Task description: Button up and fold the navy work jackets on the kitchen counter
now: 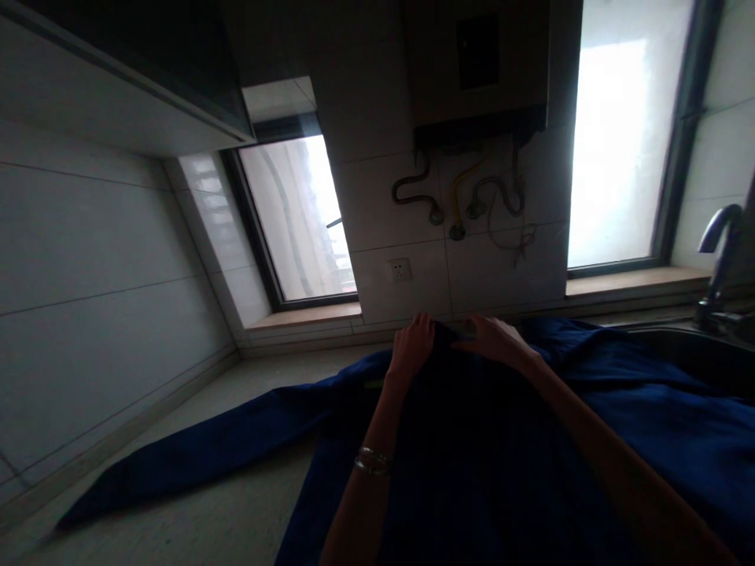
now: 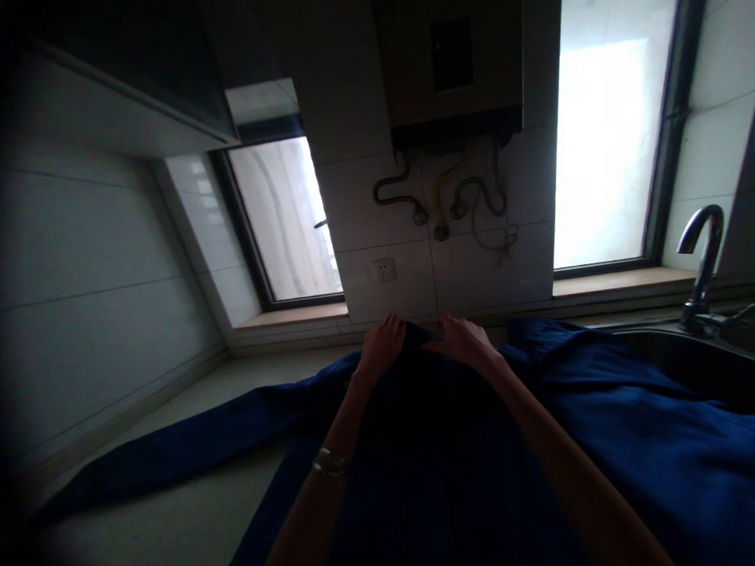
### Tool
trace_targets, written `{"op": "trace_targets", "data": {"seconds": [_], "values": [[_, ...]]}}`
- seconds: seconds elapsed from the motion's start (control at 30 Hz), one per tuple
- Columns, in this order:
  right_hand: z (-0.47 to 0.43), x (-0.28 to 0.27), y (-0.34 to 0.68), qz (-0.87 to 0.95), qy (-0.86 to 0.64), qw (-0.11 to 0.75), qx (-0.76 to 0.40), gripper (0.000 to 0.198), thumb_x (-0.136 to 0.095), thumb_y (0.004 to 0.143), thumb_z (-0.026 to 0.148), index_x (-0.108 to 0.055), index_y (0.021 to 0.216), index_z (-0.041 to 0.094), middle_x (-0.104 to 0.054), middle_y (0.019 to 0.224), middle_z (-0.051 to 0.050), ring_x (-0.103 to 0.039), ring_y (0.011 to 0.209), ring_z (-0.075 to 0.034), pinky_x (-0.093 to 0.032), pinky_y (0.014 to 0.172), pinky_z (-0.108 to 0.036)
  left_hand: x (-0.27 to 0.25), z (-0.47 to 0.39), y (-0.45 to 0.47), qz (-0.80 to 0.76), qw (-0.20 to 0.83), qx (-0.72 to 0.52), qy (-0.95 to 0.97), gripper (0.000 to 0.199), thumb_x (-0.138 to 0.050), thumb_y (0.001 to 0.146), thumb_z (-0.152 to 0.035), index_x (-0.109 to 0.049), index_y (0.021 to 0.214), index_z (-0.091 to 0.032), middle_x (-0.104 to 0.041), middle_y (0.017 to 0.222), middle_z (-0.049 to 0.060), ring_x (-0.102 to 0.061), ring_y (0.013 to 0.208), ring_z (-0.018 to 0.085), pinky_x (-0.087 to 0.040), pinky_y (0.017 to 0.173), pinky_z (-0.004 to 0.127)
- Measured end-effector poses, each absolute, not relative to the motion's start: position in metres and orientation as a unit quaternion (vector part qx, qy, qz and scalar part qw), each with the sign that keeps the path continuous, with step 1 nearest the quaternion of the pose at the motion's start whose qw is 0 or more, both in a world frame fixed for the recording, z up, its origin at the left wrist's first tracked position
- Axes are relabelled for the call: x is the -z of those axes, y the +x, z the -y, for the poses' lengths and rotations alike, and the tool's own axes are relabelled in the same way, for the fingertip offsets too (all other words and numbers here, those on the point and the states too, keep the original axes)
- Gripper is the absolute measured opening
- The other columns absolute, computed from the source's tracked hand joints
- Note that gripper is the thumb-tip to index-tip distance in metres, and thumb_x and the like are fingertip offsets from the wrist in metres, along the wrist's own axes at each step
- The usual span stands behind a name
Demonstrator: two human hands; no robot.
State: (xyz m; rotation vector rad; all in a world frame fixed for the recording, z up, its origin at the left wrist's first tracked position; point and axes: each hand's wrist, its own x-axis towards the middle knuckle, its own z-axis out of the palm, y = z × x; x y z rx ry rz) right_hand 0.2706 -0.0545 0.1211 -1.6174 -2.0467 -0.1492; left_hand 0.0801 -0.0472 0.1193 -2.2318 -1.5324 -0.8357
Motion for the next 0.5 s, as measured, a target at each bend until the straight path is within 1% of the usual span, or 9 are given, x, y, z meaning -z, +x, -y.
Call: {"op": "trace_targets", "data": {"seconds": [0.07, 0.17, 0.23, 0.27, 0.33, 0.37, 0.4, 0.47, 0.5], "values": [[0.061, -0.115, 0.262, 0.769, -0.603, 0.196, 0.086, 0.050, -0.058, 0.072, 0.057, -0.060, 0.103, 0.018, -0.066, 0.090, -0.014, -0.063, 0.083, -0.029, -0.045, 0.069, -0.036, -0.119, 0.046, 0.082, 0.544, 0.150, 0.281, -0.776, 0.032, -0.024, 0.095, -0.032, -0.051, 0.105, -0.018, -0.061, 0.095, 0.009, -0.062, 0.077, 0.021, -0.040, 0.065, 0.028], [0.060, -0.110, 0.249, 0.768, -0.603, 0.178, 0.121, 0.028, -0.049, 0.082, 0.035, -0.063, 0.096, 0.015, -0.066, 0.090, -0.017, -0.063, 0.086, -0.029, -0.044, 0.073, -0.038, -0.114, 0.047, 0.086, 0.563, 0.149, 0.272, -0.766, 0.034, -0.023, 0.095, -0.033, -0.049, 0.110, -0.018, -0.061, 0.098, 0.011, -0.063, 0.080, 0.021, -0.042, 0.067, 0.029], [0.047, -0.117, 0.250, 0.760, -0.609, 0.196, 0.119, 0.024, -0.046, 0.081, 0.025, -0.065, 0.094, 0.014, -0.065, 0.092, -0.018, -0.062, 0.088, -0.030, -0.045, 0.073, -0.039, -0.107, 0.048, 0.085, 0.574, 0.158, 0.258, -0.761, 0.035, -0.034, 0.091, -0.037, -0.045, 0.118, -0.017, -0.058, 0.109, 0.014, -0.062, 0.087, 0.024, -0.044, 0.070, 0.031], [0.037, -0.123, 0.253, 0.756, -0.612, 0.207, 0.107, 0.025, -0.047, 0.080, 0.023, -0.065, 0.093, 0.014, -0.065, 0.094, -0.018, -0.062, 0.090, -0.031, -0.045, 0.073, -0.040, -0.103, 0.048, 0.083, 0.581, 0.161, 0.241, -0.760, 0.041, -0.043, 0.087, -0.037, -0.042, 0.122, -0.017, -0.057, 0.111, 0.016, -0.062, 0.089, 0.026, -0.045, 0.072, 0.032], [0.011, -0.137, 0.262, 0.751, -0.618, 0.228, 0.044, 0.027, -0.049, 0.078, 0.023, -0.066, 0.097, 0.014, -0.064, 0.100, -0.018, -0.060, 0.095, -0.032, -0.046, 0.075, -0.041, -0.097, 0.043, 0.073, 0.602, 0.153, 0.191, -0.760, 0.053, -0.056, 0.079, -0.031, -0.041, 0.126, -0.014, -0.060, 0.106, 0.019, -0.062, 0.091, 0.029, -0.046, 0.074, 0.036], [-0.003, -0.144, 0.266, 0.751, -0.618, 0.231, -0.002, 0.028, -0.050, 0.078, 0.023, -0.066, 0.099, 0.014, -0.064, 0.100, -0.018, -0.061, 0.095, -0.031, -0.046, 0.076, -0.041, -0.096, 0.038, 0.065, 0.614, 0.135, 0.167, -0.759, 0.053, -0.058, 0.075, -0.026, -0.044, 0.124, -0.013, -0.063, 0.099, 0.018, -0.062, 0.089, 0.030, -0.046, 0.075, 0.038], [-0.017, -0.150, 0.270, 0.752, -0.616, 0.229, -0.050, 0.028, -0.050, 0.078, 0.023, -0.066, 0.099, 0.013, -0.066, 0.097, -0.017, -0.062, 0.092, -0.028, -0.047, 0.076, -0.039, -0.096, 0.030, 0.057, 0.622, 0.097, 0.152, -0.762, 0.048, -0.059, 0.073, -0.022, -0.049, 0.119, -0.013, -0.065, 0.092, 0.017, -0.063, 0.085, 0.029, -0.046, 0.074, 0.038], [-0.043, -0.159, 0.273, 0.752, -0.612, 0.205, -0.134, 0.025, -0.051, 0.079, 0.022, -0.067, 0.092, 0.009, -0.068, 0.082, -0.016, -0.065, 0.078, -0.023, -0.049, 0.070, -0.035, -0.103, 0.009, 0.039, 0.620, -0.008, 0.159, -0.768, 0.031, -0.061, 0.070, -0.016, -0.061, 0.101, -0.014, -0.067, 0.079, 0.013, -0.064, 0.075, 0.026, -0.048, 0.069, 0.037], [-0.054, -0.162, 0.273, 0.751, -0.610, 0.196, -0.159, 0.024, -0.050, 0.080, 0.023, -0.067, 0.088, 0.007, -0.067, 0.074, -0.014, -0.065, 0.070, -0.021, -0.050, 0.066, -0.033, -0.108, -0.003, 0.032, 0.611, -0.056, 0.176, -0.770, 0.022, -0.062, 0.069, -0.015, -0.063, 0.092, -0.015, -0.066, 0.076, 0.011, -0.064, 0.071, 0.024, -0.049, 0.065, 0.036]]}}
